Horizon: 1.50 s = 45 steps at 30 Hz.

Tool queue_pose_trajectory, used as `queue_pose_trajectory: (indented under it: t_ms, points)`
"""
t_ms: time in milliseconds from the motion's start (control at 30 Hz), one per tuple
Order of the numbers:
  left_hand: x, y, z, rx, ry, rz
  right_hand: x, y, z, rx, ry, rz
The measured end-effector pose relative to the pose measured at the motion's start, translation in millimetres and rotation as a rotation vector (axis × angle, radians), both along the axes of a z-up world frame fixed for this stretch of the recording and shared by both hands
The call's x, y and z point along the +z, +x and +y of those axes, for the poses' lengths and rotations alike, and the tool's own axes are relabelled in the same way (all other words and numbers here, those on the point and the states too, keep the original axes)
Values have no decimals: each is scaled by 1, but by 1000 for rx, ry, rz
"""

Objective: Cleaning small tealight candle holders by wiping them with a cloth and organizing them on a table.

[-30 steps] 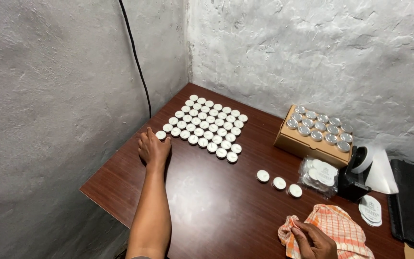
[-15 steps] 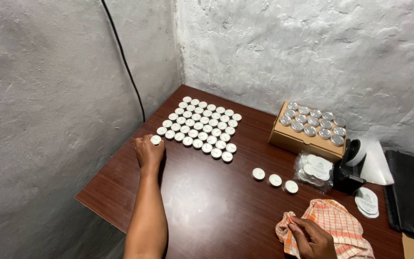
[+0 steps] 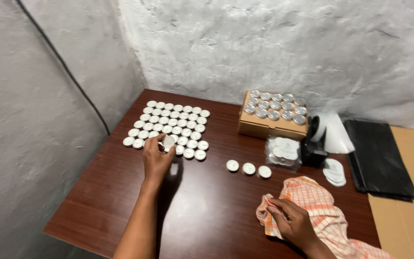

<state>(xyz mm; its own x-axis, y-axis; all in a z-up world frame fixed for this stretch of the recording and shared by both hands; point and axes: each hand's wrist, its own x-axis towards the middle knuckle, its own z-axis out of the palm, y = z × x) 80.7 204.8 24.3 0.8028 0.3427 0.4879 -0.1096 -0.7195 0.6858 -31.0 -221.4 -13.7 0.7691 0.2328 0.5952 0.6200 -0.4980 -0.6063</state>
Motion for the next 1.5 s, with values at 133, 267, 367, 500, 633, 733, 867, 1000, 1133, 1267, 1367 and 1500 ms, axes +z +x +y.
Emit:
queue_pose_trajectory:
  t_ms: [133, 267, 367, 500, 633, 733, 867, 1000, 1133, 1267, 1367, 1500]
  points:
    - [-6, -2, -45, -122, 14, -34, 10, -2, 2, 29, 14, -20]
    - [-6, -15, -87, -305, 0, -83, 19, -2, 5, 82, 37, -38]
    - [-14, -22, -107, -407, -3, -90, 20, -1, 4, 92, 22, -72]
    - [-9, -32, -127, -487, -17, -70, 22, -1, 2, 128, 21, -70]
    - [-17, -37, -142, -555, -78, -73, 16, 1, 0, 112, 10, -77]
    - [-18, -44, -154, -647, -150, -35, 17, 0, 2, 125, 16, -80]
    - [-19, -54, -171, -691, -382, 64, 17, 0, 5, 51, 137, 33]
    - [-13, -65, -182, -769, -510, 143, 23, -1, 7, 60, 135, 24]
    - [-16, -72, -187, -825, -513, 224, 23, -2, 7, 63, 136, 4]
    - [-14, -75, -189, -859, -559, 271, 22, -1, 9, 70, 133, -29]
    - [-15, -78, -192, -886, -575, 295, 23, -2, 8, 75, 108, -52]
    - [-19, -80, -196, -932, -599, 346, 30, -2, 9, 112, 69, -155]
